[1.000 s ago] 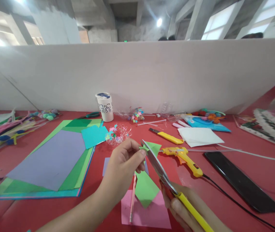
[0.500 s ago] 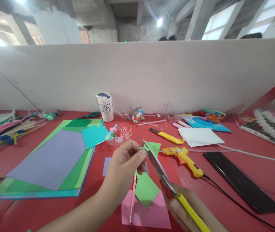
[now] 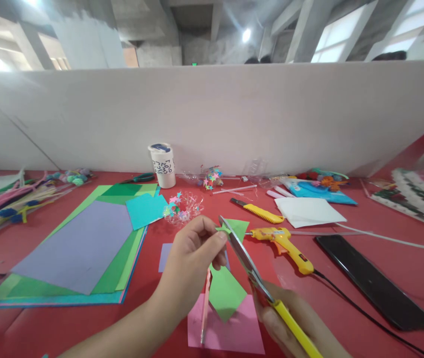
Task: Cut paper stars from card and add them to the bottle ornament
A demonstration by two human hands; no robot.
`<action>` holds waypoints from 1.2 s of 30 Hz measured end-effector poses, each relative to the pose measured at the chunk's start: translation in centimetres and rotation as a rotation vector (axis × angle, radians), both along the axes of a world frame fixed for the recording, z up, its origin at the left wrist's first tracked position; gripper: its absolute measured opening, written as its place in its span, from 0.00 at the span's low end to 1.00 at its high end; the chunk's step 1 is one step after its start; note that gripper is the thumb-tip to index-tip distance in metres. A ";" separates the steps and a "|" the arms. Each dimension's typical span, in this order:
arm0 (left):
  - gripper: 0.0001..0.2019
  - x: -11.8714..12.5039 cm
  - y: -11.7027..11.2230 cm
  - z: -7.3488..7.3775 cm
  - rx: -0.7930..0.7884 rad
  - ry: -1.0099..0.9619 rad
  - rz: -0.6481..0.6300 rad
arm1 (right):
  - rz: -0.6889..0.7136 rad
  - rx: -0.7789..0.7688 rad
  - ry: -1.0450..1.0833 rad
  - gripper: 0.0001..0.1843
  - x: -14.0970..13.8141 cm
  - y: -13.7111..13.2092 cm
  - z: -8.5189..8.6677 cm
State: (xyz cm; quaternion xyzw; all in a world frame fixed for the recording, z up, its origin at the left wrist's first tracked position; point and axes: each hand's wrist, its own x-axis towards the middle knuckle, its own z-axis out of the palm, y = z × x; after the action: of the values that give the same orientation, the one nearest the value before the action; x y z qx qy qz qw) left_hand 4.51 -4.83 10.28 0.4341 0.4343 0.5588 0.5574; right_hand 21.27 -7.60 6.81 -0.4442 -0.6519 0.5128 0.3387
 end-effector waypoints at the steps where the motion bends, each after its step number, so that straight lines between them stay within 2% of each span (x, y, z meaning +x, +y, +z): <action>1: 0.08 0.0 0.0 0.0 0.001 0.002 -0.001 | -0.002 0.013 0.002 0.35 0.0 0.0 -0.2; 4: 0.08 0.0 -0.1 0.0 0.005 0.005 -0.014 | 0.084 0.040 0.000 0.31 0.2 0.2 -0.9; 6: 0.08 0.0 -0.1 0.0 0.004 -0.005 -0.010 | 0.081 0.042 0.002 0.29 0.4 0.3 -1.3; 9: 0.07 0.1 -0.1 0.0 -0.021 -0.005 -0.010 | -0.022 0.015 0.044 0.29 0.6 0.1 -1.6; 13: 0.08 0.4 0.0 -0.3 -0.100 0.066 -0.101 | -0.139 -0.123 0.050 0.25 1.0 0.1 -1.5; 16: 0.08 0.9 0.2 -1.1 -0.146 0.116 -0.168 | -0.164 -0.129 0.015 0.22 1.2 0.6 -1.2; 21: 0.09 1.9 -0.1 -2.5 -0.235 0.135 -0.310 | -0.204 -0.137 0.073 0.19 1.3 1.3 -1.1; 24: 0.09 2.0 -0.3 -2.9 -0.284 0.134 -0.387 | -0.178 -0.190 0.128 0.20 1.3 1.3 -1.5; 28: 0.08 2.0 -0.3 -3.1 -0.333 0.087 -0.446 | -0.057 -0.232 0.262 0.20 1.3 1.4 -2.2; 31: 0.09 2.0 -0.1 -3.2 -0.328 0.078 -0.444 | -0.061 -0.232 0.206 0.20 1.5 1.5 -2.6; 34: 0.09 1.3 0.7 -3.0 -0.240 0.259 -0.431 | -0.072 -0.156 0.140 0.21 1.9 1.6 -2.8; 36: 0.07 0.3 1.7 -2.8 -0.145 0.473 -0.356 | -0.103 -0.087 0.133 0.21 2.0 1.7 -2.8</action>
State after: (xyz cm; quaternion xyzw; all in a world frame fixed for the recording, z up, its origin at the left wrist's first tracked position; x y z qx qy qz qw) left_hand 4.79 -3.10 7.46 0.5806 0.5076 0.3034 0.5596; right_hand 23.27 -5.89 4.06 -0.4564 -0.5814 0.5510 0.3874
